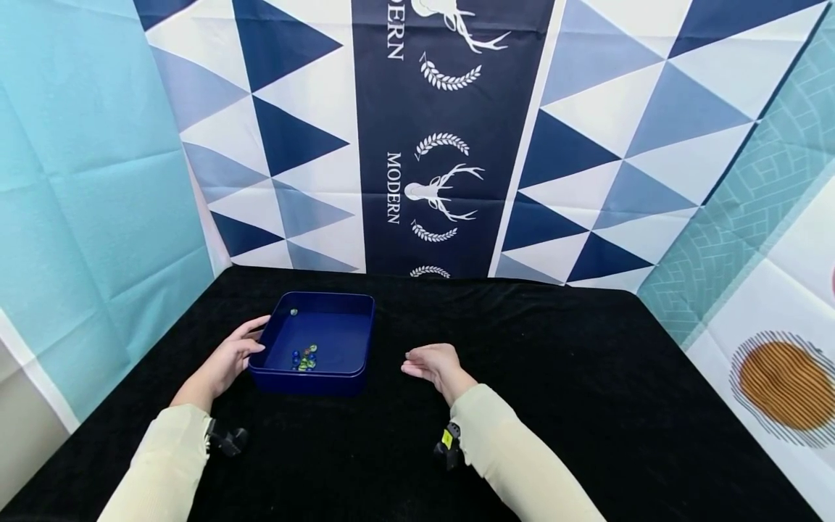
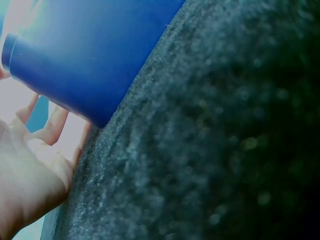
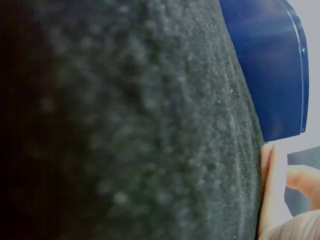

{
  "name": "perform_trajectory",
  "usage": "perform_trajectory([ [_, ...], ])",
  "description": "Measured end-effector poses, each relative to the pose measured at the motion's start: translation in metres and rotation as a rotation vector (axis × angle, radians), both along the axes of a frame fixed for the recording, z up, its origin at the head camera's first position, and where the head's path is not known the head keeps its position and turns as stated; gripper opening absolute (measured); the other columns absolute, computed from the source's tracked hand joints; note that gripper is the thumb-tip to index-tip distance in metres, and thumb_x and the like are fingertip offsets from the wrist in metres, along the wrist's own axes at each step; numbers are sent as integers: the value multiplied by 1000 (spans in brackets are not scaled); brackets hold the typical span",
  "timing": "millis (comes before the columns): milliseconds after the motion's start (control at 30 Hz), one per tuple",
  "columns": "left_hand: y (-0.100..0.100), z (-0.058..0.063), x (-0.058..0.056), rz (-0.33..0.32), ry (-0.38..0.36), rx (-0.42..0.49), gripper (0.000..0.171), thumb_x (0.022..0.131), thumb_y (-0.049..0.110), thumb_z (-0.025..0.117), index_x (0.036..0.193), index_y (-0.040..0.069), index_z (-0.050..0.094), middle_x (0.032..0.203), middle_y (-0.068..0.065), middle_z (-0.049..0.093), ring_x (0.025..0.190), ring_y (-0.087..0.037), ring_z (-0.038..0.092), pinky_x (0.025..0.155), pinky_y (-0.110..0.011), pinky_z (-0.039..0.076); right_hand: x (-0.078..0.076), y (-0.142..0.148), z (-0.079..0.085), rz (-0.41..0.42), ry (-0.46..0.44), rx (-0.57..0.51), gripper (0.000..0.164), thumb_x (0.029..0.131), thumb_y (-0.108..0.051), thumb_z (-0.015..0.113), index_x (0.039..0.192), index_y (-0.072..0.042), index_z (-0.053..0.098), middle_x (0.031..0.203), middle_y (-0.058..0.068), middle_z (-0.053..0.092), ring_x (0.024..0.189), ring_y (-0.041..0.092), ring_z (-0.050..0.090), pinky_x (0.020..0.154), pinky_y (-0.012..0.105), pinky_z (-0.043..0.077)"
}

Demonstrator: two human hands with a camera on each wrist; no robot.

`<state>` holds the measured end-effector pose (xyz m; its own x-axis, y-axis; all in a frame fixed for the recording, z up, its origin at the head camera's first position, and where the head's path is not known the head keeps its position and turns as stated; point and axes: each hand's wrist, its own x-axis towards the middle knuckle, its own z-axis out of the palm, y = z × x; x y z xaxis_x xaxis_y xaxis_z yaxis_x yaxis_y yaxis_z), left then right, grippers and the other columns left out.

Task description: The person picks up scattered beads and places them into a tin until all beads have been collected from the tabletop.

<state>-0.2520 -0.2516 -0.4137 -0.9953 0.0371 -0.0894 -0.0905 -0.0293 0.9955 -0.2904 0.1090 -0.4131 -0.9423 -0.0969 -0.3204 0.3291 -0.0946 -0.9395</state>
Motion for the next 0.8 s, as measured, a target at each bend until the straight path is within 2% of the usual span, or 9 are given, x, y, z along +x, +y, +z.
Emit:
perform_trajectory([
  [267,1,1,0,1,-6,-17,62,89,1,43,147,6,23,144,-22,25,117,-30,40,88,-29,40,-1,-4,1,-30,5,-36,12,81,13,57,92,17,61,80,17,66,69,19,65,72,29,52],
  [533,1,1,2,4,-2,-8,62,89,1,43,147,6,22,144,-23,25,117,-30,40,87,-29,40,1,-7,-3,-118,34,-165,19,83,13,55,101,18,60,81,13,66,74,19,65,75,27,51],
  [800,1,1,3,3,-4,-4,62,89,2,44,147,7,23,145,-22,25,118,-31,39,89,-31,39,-1,-9,-3,-153,121,-228,17,82,15,55,98,17,61,86,15,66,74,18,65,75,29,51],
])
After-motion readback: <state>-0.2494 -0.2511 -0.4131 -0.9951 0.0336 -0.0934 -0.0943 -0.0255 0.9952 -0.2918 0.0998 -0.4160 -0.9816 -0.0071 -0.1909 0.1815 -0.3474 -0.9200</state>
